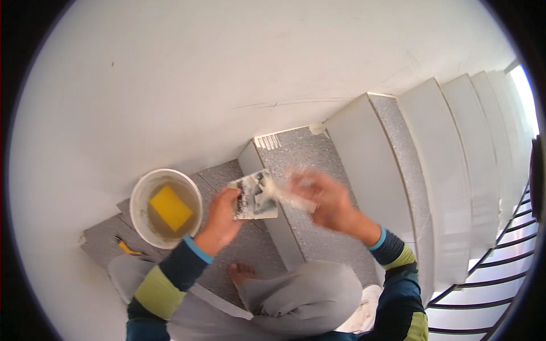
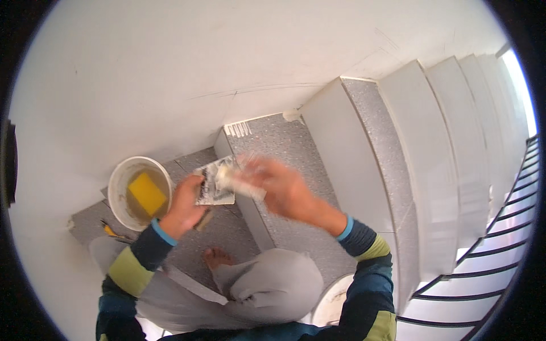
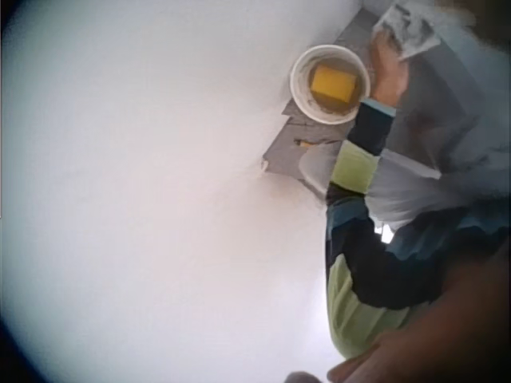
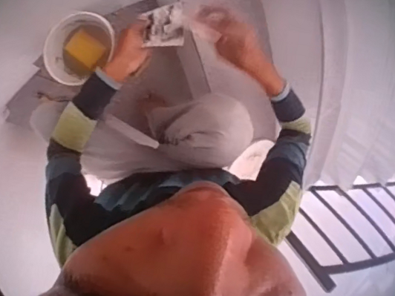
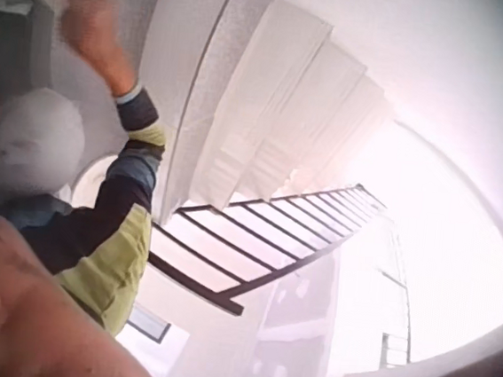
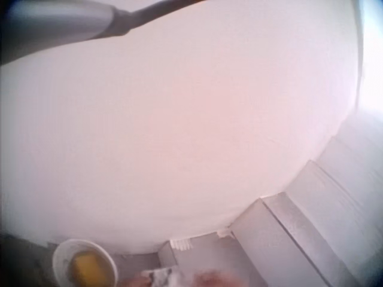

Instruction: Applying grout to the joints of a tiled staircase using a scraper and sponge.

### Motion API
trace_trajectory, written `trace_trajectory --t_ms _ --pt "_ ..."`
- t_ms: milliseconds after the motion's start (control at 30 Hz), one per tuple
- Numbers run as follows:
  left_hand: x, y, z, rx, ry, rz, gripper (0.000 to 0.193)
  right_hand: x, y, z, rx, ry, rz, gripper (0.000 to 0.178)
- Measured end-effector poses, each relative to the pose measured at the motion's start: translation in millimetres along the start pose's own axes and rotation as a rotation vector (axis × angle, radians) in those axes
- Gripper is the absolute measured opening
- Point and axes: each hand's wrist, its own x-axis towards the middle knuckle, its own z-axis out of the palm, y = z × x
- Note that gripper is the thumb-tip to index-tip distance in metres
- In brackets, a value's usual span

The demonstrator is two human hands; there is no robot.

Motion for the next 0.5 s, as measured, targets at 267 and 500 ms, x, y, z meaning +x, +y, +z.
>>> trace_trajectory --t_ms 267,500 --pt "11 10 1 0.032 -0.160 0.153 0.020 -40 62 -12 -0.565 -0.061 0.084 0.033" --pt "15 16 10 0.173 0.056 0.122 0.023 -39 36 -9 -0.069 0.059 0.072 0.038"
